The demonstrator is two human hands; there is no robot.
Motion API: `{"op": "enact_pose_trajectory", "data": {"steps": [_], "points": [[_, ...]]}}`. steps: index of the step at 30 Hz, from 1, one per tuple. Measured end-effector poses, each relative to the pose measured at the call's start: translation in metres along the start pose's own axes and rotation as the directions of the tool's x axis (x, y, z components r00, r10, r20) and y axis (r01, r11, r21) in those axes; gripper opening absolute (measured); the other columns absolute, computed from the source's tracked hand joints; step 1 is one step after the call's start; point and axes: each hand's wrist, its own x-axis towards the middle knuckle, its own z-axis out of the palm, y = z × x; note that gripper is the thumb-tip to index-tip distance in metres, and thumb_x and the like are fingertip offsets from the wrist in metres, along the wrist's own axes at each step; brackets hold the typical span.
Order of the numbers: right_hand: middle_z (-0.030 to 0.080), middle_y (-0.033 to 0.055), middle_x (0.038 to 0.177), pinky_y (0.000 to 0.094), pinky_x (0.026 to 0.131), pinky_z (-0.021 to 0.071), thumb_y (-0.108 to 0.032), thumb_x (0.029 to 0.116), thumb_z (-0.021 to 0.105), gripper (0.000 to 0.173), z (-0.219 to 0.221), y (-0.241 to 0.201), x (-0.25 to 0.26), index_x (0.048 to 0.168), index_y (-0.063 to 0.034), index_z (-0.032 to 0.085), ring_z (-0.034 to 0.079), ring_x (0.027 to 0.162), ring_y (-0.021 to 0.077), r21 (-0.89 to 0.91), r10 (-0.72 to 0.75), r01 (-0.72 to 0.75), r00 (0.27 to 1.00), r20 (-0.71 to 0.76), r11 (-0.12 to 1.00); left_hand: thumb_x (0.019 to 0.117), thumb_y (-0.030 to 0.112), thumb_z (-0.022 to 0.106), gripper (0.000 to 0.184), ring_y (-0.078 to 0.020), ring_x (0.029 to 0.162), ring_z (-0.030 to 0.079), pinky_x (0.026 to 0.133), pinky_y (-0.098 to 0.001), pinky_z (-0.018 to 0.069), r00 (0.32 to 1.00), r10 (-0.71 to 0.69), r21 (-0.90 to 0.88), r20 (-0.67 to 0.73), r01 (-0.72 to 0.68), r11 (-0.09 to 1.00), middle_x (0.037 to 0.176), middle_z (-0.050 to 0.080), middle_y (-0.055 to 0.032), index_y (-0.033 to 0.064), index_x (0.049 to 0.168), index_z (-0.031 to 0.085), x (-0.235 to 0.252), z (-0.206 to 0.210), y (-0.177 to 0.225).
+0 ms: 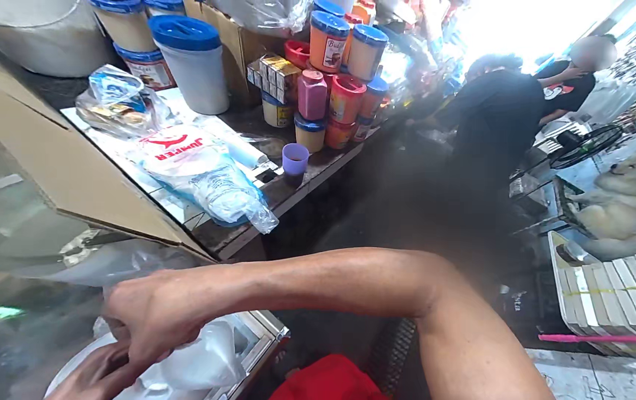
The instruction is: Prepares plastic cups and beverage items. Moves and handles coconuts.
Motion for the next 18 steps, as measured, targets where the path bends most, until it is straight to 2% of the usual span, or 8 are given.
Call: {"op": "enact_pose_trajectory", "data": {"steps": [2,5,7,9,11,14,16,18], "points": [[0.059,0.0069,0.073,0.0293,0.049,0.0464,-0.008,0.0922,0.072,0.013,-0.002,0.003,-0.002,0.092,0.0015,0.063,0.056,0.057,0.0127,0.017,-0.005,0.005,1.0,0.006,1.0,0.0893,0.04,0.069,0.061,-0.0356,0.118,0.056,0.101,-0.0463,0.0474,1.0,0.011,-0.019,-0.019,-0.011,1.0,0.13,0.053,-0.0354,-0.0138,0.118,0.062,0.003,0.004,0.002],[0.058,0.0064,0.072,0.0281,0.049,0.0451,-0.007,0.0919,0.072,0.012,-0.004,0.004,-0.004,0.09,0.0016,0.064,0.055,0.057,0.0116,0.019,-0.035,0.035,0.999,0.002,0.999,0.0886,0.044,0.07,0.067,-0.0232,0.111,0.056,0.096,-0.0369,0.0485,0.997,0.027,-0.128,-0.069,-0.035,0.991,0.128,0.052,-0.0313,-0.0149,0.119,0.06,0.004,0.01,0.003],[0.059,0.0068,0.074,0.0293,0.052,0.0457,-0.007,0.0921,0.071,0.011,-0.006,0.003,-0.005,0.09,0.0011,0.065,0.056,0.061,0.0125,-0.005,-0.055,0.055,0.998,-0.004,0.998,0.0882,0.043,0.072,0.067,-0.012,0.112,0.055,0.096,-0.0288,0.049,0.993,0.046,-0.252,-0.109,-0.072,0.965,0.131,0.052,-0.0209,-0.0109,0.127,0.06,0.002,0.015,-0.001],[0.061,0.0079,0.077,0.0313,0.056,0.0472,-0.009,0.0921,0.073,0.012,-0.008,0.003,-0.006,0.091,0.0013,0.066,0.057,0.065,0.0141,-0.033,-0.082,0.081,0.996,-0.021,0.996,0.0884,0.042,0.075,0.066,-0.0053,0.112,0.056,0.095,-0.0254,0.0507,0.985,0.069,-0.379,-0.155,-0.124,0.917,0.135,0.052,-0.0101,-0.0041,0.133,0.059,0.001,0.022,-0.006],[0.062,0.0089,0.08,0.0345,0.061,0.0474,-0.01,0.0931,0.072,0.012,-0.01,0.002,-0.008,0.092,0.0013,0.067,0.058,0.071,0.0167,-0.055,-0.101,0.099,0.994,-0.033,0.994,0.0893,0.043,0.075,0.064,-0.0029,0.109,0.059,0.091,-0.0237,0.0526,0.978,0.091,-0.482,-0.188,-0.173,0.859,0.139,0.052,-0.0016,0.0042,0.137,0.059,0.003,0.029,-0.009],[0.061,0.0081,0.078,0.0347,0.059,0.0477,-0.011,0.0935,0.071,0.012,-0.013,0.003,-0.009,0.092,0.0003,0.067,0.058,0.068,0.0166,-0.109,-0.131,0.121,0.987,-0.088,0.987,0.09,0.039,0.075,0.057,-0.0015,0.101,0.061,0.085,-0.021,0.0537,0.966,0.086,-0.586,-0.246,-0.219,0.78,0.139,0.054,0.0069,0.0123,0.139,0.061,0.008,0.038,-0.009],[0.064,0.0094,0.084,0.0379,0.063,0.0516,-0.018,0.0908,0.076,0.023,-0.015,-0.001,-0.013,0.101,0.0006,0.068,0.062,0.074,0.0193,-0.223,-0.103,0.068,0.983,-0.15,0.973,0.0923,0.034,0.073,0.054,-0.0012,0.1,0.062,0.084,-0.0206,0.054,0.963,0.081,-0.586,-0.256,-0.222,0.779,0.139,0.054,0.0075,0.0118,0.14,0.059,0.011,0.038,-0.006],[0.068,0.0108,0.095,0.0439,0.073,0.0543,-0.024,0.0884,0.079,0.036,-0.016,-0.018,-0.026,0.112,-0.0007,0.067,0.066,0.088,0.0242,-0.344,-0.052,-0.017,0.98,-0.19,0.939,0.0931,0.03,0.072,0.047,-0.0002,0.1,0.061,0.084,-0.0205,0.0541,0.965,0.066,-0.56,-0.255,-0.203,0.803,0.137,0.055,0.0094,0.0148,0.137,0.061,0.014,0.037,-0.004]]}}
